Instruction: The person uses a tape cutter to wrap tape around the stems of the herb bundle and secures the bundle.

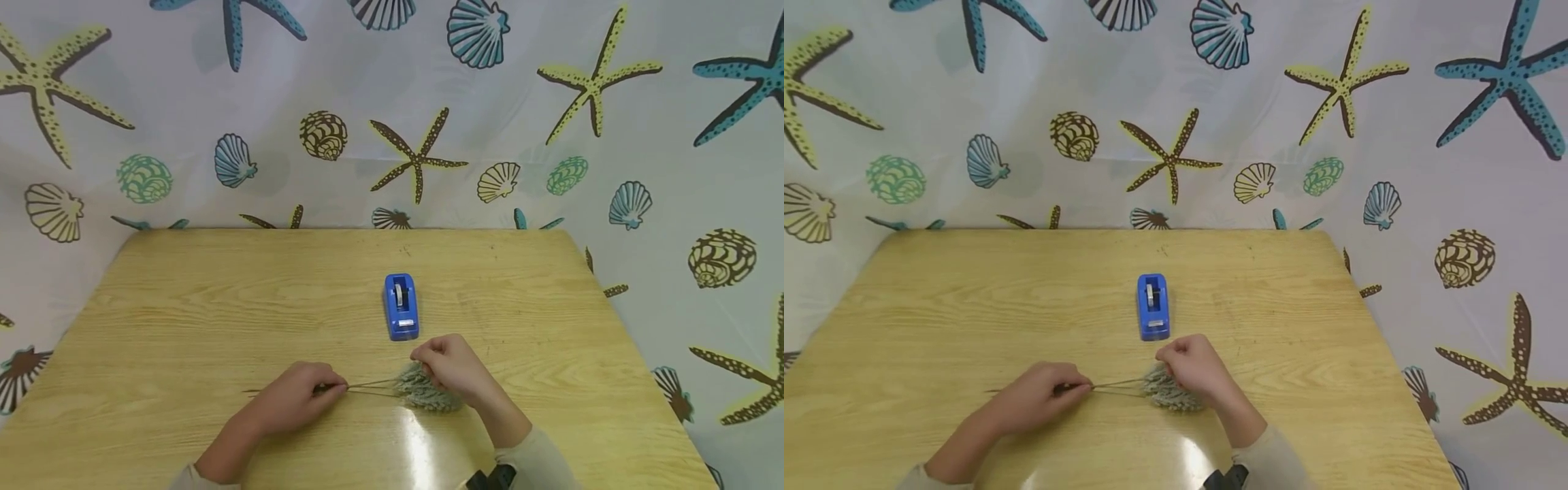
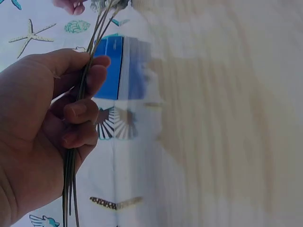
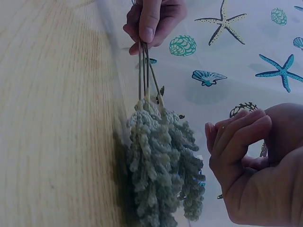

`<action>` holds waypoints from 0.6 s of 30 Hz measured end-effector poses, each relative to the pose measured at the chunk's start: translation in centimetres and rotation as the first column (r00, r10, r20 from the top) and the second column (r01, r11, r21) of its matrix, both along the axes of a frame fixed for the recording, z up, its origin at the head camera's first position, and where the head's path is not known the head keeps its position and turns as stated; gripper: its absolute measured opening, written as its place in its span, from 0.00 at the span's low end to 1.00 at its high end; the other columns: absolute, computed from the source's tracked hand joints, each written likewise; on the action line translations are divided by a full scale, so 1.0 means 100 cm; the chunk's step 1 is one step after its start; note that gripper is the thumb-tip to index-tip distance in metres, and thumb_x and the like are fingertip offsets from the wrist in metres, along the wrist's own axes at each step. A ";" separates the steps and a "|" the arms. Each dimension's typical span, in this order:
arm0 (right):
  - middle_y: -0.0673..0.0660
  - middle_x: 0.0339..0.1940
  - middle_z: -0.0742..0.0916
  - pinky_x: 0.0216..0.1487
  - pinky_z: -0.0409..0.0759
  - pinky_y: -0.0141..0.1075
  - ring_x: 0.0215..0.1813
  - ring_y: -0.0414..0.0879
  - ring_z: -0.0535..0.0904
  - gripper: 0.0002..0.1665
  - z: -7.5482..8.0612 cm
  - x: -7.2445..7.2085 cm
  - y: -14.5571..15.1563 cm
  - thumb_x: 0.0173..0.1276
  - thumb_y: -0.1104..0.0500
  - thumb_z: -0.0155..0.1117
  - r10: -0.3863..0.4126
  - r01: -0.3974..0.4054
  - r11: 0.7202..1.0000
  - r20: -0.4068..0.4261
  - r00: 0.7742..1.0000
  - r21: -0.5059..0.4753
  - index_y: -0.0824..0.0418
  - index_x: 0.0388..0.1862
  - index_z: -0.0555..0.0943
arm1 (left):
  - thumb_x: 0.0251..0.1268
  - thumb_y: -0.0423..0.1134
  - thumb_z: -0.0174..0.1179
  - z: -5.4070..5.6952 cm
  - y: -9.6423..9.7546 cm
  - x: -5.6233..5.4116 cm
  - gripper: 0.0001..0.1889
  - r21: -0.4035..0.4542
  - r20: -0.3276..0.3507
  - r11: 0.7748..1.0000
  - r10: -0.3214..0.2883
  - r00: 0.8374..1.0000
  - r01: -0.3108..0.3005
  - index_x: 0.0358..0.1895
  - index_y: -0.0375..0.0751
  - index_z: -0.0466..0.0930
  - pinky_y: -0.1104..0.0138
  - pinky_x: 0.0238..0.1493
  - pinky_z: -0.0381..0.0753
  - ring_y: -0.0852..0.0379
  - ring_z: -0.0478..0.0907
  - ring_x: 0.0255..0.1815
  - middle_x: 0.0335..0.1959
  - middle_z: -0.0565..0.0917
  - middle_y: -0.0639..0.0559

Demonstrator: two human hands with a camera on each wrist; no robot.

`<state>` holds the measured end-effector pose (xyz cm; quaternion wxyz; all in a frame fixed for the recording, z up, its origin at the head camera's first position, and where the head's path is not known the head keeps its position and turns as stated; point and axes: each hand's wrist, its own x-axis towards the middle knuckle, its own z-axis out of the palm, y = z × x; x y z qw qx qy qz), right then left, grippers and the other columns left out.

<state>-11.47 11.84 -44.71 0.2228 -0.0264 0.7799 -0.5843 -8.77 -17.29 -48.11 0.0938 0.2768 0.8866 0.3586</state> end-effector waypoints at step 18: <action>0.52 0.22 0.79 0.21 0.69 0.26 0.19 0.37 0.70 0.17 -0.005 -0.001 0.001 0.76 0.60 0.55 0.004 -0.004 1.000 -0.007 1.000 -0.025 0.74 0.46 0.84 | 0.74 0.40 0.58 0.002 0.060 -0.028 0.12 -0.029 0.002 0.999 0.014 1.000 -0.014 0.48 0.39 0.88 0.72 0.29 0.72 0.66 0.69 0.25 0.27 0.80 0.58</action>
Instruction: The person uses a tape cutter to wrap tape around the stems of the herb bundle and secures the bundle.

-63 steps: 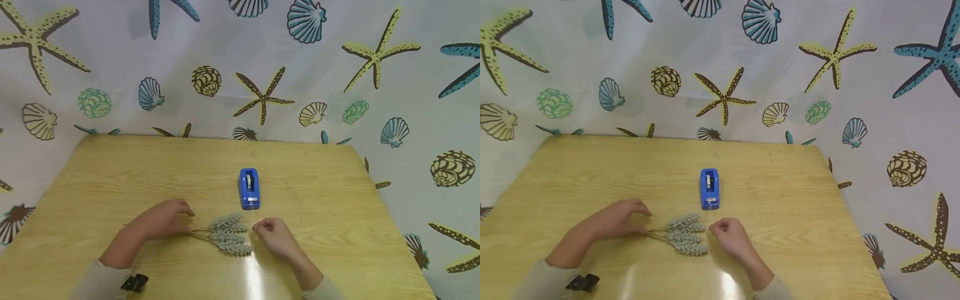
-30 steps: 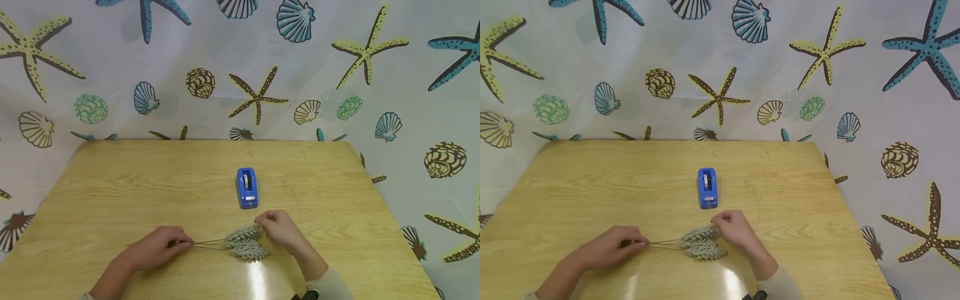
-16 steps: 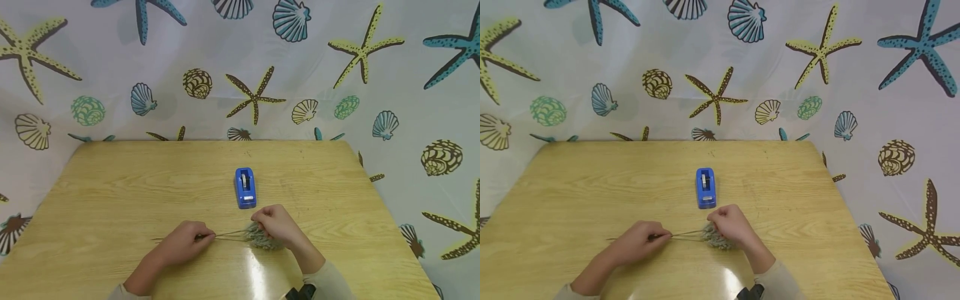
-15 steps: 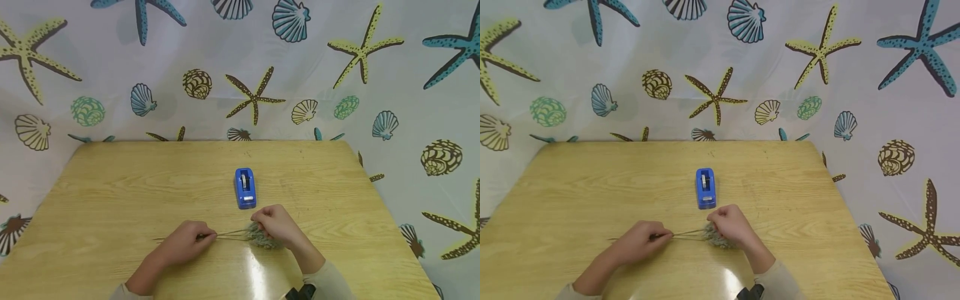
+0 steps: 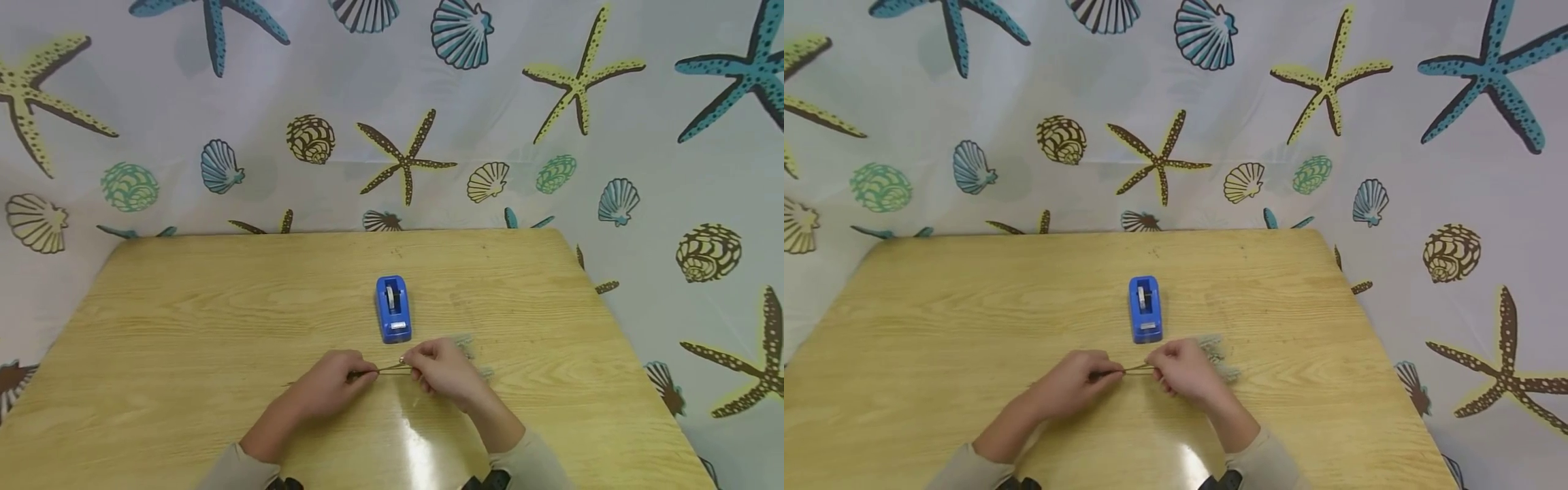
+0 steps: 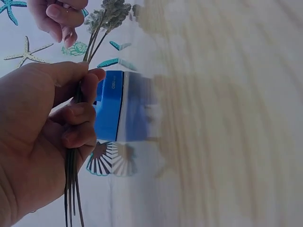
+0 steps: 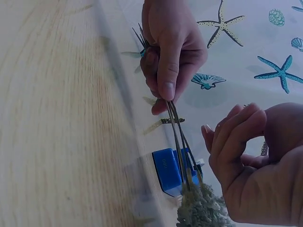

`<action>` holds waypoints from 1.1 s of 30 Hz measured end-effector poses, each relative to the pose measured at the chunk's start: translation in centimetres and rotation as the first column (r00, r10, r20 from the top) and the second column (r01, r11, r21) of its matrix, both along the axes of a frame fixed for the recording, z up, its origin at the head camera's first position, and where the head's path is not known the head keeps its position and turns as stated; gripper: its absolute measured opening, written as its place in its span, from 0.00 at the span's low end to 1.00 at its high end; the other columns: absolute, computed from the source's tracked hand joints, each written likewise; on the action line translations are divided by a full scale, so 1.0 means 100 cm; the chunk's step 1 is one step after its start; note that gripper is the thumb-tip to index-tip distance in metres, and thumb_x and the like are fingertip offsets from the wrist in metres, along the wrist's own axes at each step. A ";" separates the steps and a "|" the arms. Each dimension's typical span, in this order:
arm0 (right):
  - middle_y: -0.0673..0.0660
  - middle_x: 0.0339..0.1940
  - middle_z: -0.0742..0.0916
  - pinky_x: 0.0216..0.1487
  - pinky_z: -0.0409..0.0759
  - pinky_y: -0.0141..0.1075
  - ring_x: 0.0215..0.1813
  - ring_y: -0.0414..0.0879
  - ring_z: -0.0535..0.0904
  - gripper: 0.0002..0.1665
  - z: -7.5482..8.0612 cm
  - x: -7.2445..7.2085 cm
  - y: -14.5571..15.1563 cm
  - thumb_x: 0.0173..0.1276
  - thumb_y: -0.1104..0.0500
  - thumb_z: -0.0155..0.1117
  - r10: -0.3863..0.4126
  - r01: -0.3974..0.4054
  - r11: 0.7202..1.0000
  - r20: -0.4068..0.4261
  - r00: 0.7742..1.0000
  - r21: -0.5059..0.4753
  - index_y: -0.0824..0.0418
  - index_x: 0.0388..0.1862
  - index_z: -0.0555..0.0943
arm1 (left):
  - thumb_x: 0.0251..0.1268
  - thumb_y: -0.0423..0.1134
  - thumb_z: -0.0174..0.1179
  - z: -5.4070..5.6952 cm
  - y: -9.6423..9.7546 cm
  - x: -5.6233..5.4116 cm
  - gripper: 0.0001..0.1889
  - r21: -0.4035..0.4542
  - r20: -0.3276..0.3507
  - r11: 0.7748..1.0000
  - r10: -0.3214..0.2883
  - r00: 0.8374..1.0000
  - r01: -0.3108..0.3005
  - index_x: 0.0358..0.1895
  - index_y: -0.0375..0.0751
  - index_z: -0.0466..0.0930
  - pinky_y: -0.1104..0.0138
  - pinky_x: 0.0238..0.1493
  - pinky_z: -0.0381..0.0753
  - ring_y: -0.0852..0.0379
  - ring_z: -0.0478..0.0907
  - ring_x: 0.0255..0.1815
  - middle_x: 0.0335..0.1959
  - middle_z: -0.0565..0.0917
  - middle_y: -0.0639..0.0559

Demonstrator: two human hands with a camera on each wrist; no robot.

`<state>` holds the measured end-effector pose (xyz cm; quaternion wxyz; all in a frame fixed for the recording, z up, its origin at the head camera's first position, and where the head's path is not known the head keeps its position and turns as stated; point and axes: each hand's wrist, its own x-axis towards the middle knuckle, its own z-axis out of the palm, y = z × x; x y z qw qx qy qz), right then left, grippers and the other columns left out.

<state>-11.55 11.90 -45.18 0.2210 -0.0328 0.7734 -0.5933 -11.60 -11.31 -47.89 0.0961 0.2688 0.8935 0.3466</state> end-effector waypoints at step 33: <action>0.50 0.18 0.85 0.19 0.73 0.25 0.16 0.36 0.75 0.14 -0.024 0.013 -0.011 0.69 0.63 0.62 -0.183 0.184 0.980 0.017 0.983 -0.076 0.74 0.45 0.85 | 0.72 0.37 0.56 0.001 0.035 -0.024 0.12 0.014 -0.003 0.999 -0.050 0.999 0.050 0.39 0.39 0.90 0.71 0.30 0.71 0.65 0.70 0.27 0.27 0.81 0.57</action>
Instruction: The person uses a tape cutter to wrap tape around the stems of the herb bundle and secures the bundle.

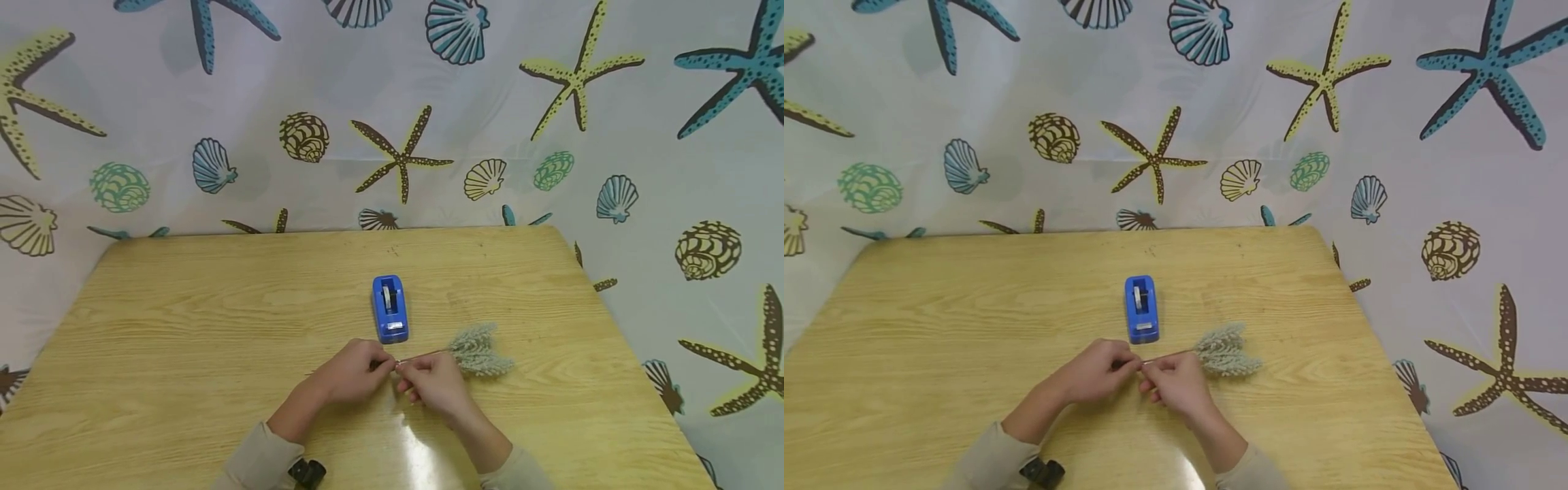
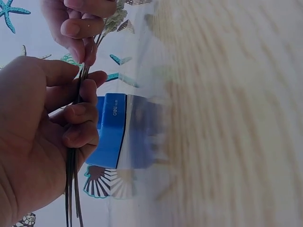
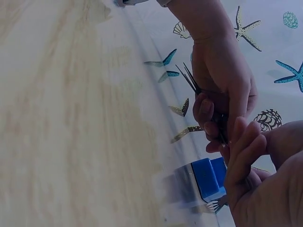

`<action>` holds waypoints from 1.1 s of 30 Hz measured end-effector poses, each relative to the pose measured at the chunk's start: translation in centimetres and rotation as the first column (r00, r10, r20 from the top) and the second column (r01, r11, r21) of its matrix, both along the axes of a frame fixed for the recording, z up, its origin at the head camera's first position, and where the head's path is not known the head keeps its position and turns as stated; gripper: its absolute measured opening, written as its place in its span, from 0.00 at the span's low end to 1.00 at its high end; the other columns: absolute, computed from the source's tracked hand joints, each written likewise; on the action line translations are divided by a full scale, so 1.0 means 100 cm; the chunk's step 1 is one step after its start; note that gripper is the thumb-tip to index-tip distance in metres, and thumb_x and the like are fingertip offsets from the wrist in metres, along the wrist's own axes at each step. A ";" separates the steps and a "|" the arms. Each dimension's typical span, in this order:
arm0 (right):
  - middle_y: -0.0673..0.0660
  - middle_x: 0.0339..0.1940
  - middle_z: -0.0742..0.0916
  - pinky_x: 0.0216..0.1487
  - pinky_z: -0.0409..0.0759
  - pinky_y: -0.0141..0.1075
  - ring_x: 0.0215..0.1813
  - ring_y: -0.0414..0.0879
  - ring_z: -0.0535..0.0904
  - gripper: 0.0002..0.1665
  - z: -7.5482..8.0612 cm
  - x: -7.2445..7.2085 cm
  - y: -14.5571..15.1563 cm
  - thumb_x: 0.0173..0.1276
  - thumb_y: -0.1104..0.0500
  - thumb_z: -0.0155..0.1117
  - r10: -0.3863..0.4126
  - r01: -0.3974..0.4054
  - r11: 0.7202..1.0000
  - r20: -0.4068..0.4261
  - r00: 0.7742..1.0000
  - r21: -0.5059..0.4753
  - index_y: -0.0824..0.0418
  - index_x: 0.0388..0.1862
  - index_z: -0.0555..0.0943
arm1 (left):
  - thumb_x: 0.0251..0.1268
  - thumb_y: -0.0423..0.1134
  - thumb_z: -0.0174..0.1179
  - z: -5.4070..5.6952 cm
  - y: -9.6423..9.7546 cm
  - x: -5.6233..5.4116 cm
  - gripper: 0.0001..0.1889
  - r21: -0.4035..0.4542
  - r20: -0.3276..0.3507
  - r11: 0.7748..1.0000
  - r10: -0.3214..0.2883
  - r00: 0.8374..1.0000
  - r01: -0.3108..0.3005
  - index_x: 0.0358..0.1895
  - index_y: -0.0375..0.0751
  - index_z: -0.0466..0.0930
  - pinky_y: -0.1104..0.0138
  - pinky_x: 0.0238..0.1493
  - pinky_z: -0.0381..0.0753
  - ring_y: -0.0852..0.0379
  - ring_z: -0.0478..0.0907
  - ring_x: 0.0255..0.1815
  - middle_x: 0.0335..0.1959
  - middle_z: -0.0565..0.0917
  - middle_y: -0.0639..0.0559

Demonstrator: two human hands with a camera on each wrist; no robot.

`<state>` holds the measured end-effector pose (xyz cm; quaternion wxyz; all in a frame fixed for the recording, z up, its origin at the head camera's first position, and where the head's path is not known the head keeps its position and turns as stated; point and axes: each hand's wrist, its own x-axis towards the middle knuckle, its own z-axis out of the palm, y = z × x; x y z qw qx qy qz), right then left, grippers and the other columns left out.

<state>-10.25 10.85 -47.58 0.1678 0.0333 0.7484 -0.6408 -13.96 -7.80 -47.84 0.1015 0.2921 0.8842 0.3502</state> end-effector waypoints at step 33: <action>0.43 0.26 0.89 0.59 0.68 0.58 0.35 0.45 0.83 0.15 0.009 -0.020 0.002 0.67 0.38 0.65 0.671 0.200 0.380 -0.418 0.613 0.903 0.44 0.31 0.90 | 0.72 0.40 0.60 -0.002 -0.002 0.001 0.11 -0.014 0.003 0.997 0.071 0.997 -0.071 0.34 0.43 0.91 0.73 0.25 0.68 0.66 0.69 0.23 0.22 0.81 0.59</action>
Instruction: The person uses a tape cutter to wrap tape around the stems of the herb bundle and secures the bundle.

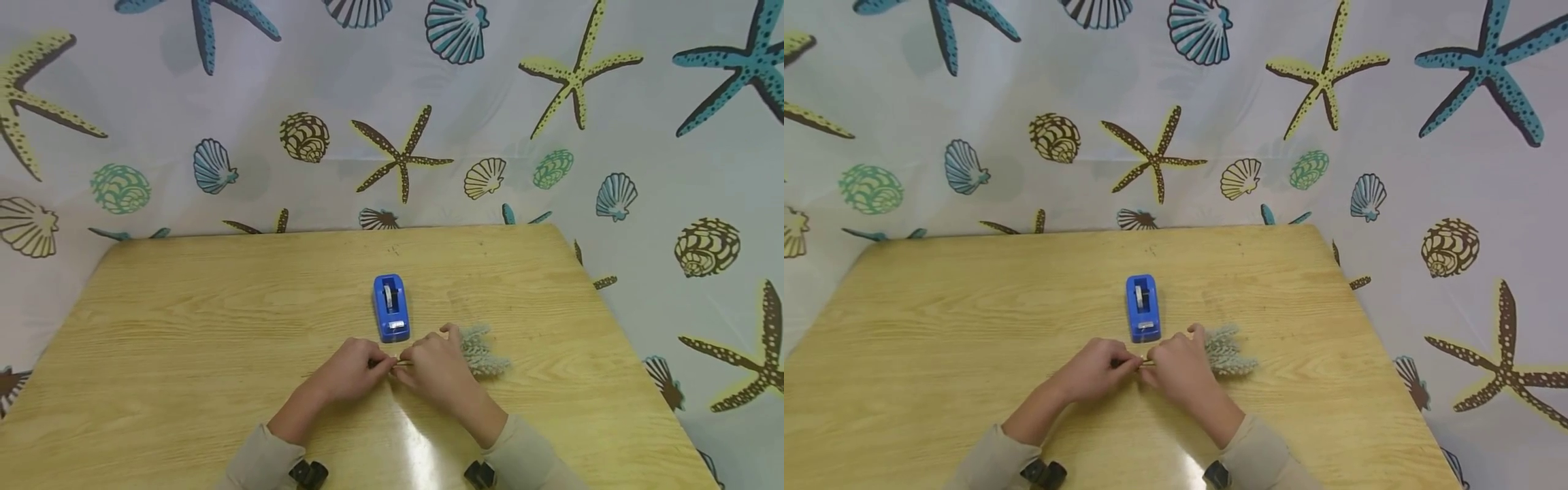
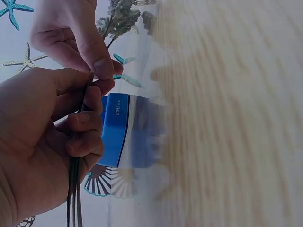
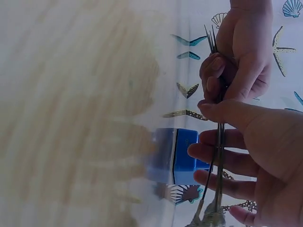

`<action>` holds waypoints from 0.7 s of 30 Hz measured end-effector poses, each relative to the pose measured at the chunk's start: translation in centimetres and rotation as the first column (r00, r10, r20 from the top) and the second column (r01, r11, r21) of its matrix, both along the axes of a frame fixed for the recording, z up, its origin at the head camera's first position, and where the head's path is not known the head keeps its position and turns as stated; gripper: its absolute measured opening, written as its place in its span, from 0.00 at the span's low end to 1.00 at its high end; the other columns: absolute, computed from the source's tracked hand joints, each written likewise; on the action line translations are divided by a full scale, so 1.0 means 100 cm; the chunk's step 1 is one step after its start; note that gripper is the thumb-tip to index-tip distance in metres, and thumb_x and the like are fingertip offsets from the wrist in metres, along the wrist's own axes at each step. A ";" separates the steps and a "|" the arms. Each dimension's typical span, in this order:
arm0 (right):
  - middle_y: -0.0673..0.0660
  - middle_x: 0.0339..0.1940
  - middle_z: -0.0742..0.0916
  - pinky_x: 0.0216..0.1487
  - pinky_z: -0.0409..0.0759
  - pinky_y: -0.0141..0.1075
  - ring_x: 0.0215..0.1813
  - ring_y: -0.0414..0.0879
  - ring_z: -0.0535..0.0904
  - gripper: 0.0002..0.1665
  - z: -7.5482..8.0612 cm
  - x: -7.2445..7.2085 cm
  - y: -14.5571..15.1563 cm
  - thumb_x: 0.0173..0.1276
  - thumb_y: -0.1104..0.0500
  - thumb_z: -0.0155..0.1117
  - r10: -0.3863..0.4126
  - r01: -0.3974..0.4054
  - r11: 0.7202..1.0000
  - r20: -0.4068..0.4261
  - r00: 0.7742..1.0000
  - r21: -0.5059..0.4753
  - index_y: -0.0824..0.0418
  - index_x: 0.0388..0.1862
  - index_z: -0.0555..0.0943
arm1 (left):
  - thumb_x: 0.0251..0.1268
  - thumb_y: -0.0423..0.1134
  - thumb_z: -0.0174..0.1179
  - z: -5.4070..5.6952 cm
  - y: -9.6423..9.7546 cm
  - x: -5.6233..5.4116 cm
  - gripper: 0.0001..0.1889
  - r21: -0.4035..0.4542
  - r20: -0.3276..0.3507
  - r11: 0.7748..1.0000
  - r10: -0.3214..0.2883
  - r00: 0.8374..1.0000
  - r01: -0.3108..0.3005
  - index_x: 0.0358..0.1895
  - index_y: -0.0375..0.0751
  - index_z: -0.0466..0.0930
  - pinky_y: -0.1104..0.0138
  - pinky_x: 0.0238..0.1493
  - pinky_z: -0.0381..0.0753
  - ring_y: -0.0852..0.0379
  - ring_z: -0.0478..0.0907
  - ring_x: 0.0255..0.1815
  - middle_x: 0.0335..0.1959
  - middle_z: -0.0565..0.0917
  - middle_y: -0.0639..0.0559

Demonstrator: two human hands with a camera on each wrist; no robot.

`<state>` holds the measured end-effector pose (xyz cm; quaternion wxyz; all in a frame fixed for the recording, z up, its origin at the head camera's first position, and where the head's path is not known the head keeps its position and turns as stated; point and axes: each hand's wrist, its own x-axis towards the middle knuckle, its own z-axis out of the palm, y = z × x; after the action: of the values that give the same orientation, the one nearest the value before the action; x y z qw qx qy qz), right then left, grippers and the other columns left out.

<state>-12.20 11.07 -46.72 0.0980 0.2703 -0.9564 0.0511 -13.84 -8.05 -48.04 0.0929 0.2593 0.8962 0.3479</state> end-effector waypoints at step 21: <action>0.42 0.21 0.88 0.44 0.73 0.41 0.21 0.38 0.80 0.07 -0.004 -0.001 0.001 0.58 0.46 0.77 -0.001 -0.008 0.999 -0.185 0.983 -0.048 0.46 0.27 0.90 | 0.73 0.44 0.59 0.003 -0.003 -0.011 0.14 0.142 0.317 0.988 0.013 0.948 -0.061 0.39 0.41 0.92 0.69 0.36 0.73 0.63 0.73 0.31 0.37 0.90 0.49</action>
<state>-12.31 11.21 -47.12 0.1926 0.2731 -0.9412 0.0491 -14.94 -8.33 -47.70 0.2085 0.1896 0.8459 0.4528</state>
